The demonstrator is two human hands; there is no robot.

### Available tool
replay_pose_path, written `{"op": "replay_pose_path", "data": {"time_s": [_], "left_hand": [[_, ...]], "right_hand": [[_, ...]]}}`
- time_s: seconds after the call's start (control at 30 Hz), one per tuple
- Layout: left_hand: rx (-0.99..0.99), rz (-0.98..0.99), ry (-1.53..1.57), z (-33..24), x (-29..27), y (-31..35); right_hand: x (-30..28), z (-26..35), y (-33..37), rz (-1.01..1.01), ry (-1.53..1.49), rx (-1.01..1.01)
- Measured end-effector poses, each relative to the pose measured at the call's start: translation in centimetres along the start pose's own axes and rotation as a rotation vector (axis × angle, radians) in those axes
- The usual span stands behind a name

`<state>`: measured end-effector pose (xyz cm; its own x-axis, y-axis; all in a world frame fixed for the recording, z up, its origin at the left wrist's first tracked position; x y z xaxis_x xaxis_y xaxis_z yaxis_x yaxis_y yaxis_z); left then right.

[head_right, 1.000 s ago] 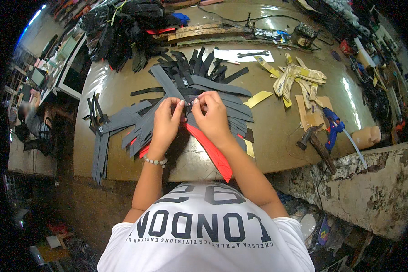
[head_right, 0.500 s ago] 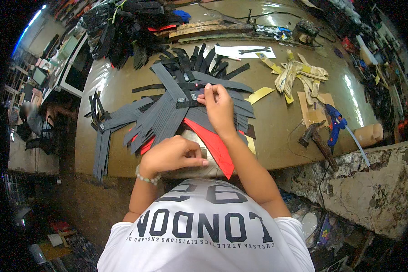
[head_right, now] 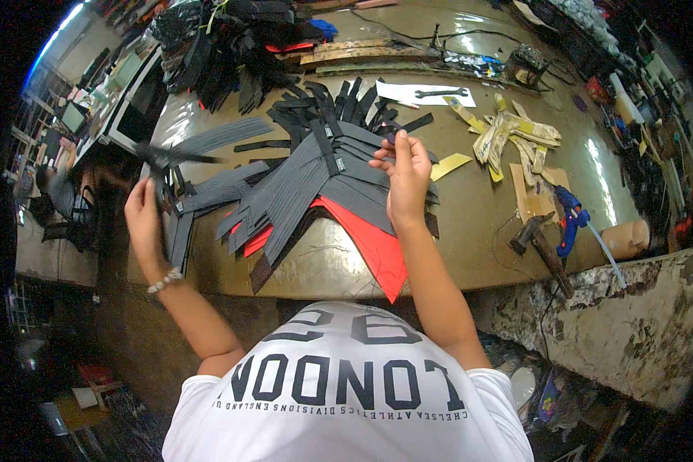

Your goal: The person repeatedly picks up black and red strap pieces and small metal clips from a workbench, aligns the clip with the strap end, and secures it by hand. The person continues this process for multiple straps, placing finished pieces back on the table.

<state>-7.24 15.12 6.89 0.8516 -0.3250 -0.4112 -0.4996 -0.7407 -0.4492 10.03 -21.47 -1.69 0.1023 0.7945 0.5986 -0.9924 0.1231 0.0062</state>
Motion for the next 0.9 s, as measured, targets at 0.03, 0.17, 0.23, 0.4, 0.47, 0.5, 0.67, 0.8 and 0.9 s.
{"op": "replay_pose_path", "data": {"time_s": [0.03,0.17,0.23,0.4,0.47,0.5,0.67,0.8,0.9], "left_hand": [[-0.061,-0.037,-0.269,1.9,-1.3,-1.4],[-0.054,-0.050,-1.007,5.0,-0.2,0.3],[0.308,-0.287,-0.779,1.7,3.6,3.1],[0.376,0.390,0.098,-6.6,15.9,10.8],[0.371,0.481,0.065,-7.7,17.5,10.9],[0.399,0.488,0.019,-7.7,17.8,10.6],[0.448,0.452,-0.023,-6.3,18.6,10.2],[0.342,0.334,0.073,-5.9,19.2,11.2],[0.314,0.320,0.084,-5.9,19.4,11.5]], "right_hand": [[0.0,-0.3,0.0,0.010,0.007,0.022],[0.4,-1.7,0.3,0.091,0.158,0.083],[0.6,-2.5,0.4,0.121,0.279,0.102],[0.9,-3.3,0.9,0.158,0.477,0.003],[1.1,-3.3,0.9,0.168,0.527,-0.082],[1.4,-3.3,1.0,0.168,0.543,-0.170],[2.8,-3.4,1.2,0.216,0.727,-0.457],[3.0,-3.3,1.6,0.218,0.896,-0.506],[3.2,-3.3,1.8,0.227,0.962,-0.561]]}}
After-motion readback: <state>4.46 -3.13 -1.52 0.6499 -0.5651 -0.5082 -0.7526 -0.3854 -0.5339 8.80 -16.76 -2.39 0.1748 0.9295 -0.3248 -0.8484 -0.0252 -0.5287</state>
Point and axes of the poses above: each hand's wrist, its own y-axis away from the middle knuckle, its own x-axis out of the palm, z = x × y, the point moved 2 cm from there along -y, towards the middle knuckle, and after that the axes turned 8 degrees about -z, right-handed, at the moved point
